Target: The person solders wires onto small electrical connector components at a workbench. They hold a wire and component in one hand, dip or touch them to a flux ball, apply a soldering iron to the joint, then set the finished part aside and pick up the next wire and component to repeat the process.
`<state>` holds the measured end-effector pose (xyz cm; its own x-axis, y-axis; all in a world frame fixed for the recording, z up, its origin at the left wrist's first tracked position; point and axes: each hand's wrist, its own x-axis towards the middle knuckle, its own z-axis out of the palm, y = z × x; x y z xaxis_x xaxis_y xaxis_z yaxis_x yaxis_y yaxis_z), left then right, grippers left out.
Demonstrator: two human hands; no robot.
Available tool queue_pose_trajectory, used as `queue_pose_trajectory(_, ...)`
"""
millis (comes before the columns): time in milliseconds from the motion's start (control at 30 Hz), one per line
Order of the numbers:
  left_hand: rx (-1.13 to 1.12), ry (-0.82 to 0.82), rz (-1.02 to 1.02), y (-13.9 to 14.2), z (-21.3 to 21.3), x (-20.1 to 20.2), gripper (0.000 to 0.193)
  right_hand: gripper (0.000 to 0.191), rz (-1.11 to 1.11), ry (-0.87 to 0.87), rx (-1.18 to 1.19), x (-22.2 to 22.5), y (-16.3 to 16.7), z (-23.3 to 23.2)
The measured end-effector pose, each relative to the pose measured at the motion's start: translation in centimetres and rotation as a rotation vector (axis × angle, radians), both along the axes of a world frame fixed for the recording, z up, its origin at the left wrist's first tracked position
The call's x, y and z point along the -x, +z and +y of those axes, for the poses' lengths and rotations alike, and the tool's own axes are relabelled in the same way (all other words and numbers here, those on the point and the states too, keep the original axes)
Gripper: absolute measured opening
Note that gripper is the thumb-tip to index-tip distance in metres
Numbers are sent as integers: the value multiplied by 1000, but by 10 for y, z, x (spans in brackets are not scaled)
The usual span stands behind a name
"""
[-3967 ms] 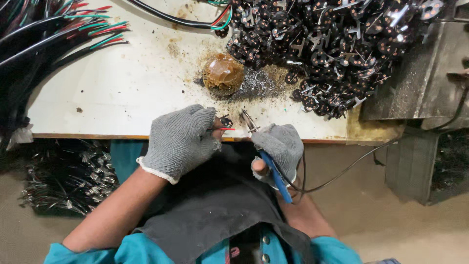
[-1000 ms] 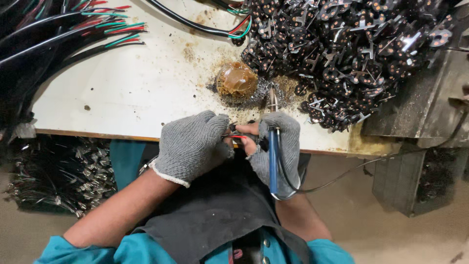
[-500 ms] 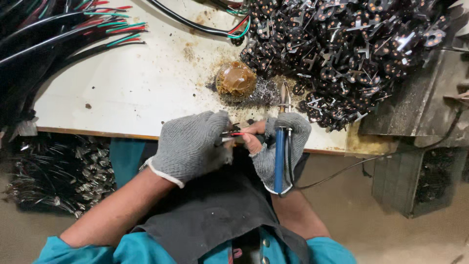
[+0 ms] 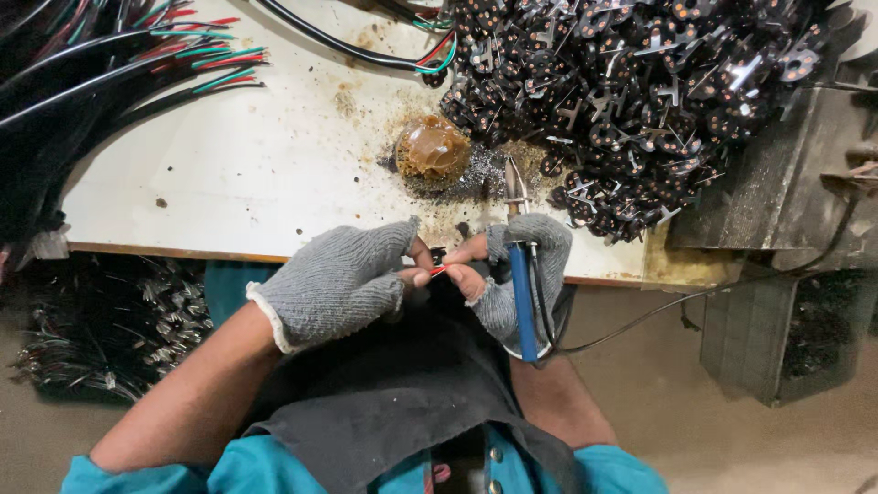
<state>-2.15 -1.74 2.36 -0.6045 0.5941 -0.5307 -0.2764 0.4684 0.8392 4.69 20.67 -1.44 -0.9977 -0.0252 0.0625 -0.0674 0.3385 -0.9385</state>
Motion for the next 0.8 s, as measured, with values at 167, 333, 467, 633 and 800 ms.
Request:
queue_pose_trajectory(167, 58, 87, 248, -9, 7, -8, 22, 35, -119, -281, 363, 10, 12, -9)
queue_pose_trajectory(333, 72, 102, 209, -16, 7, -14, 23, 32, 181, 42, -291, 12, 15, -6)
queue_pose_trajectory(467, 49, 114, 204, -18, 7, -15, 23, 33, 173, -11, -144, 6, 2, -8)
queue_pose_trajectory(633, 25, 146, 425, -24, 10, -21, 18, 24, -42, -11, -123, 3, 0, -8)
queue_pose_trajectory(800, 31, 146, 530, -30, 8, -26, 19, 24, -88, 28, -311, 12, 8, -10)
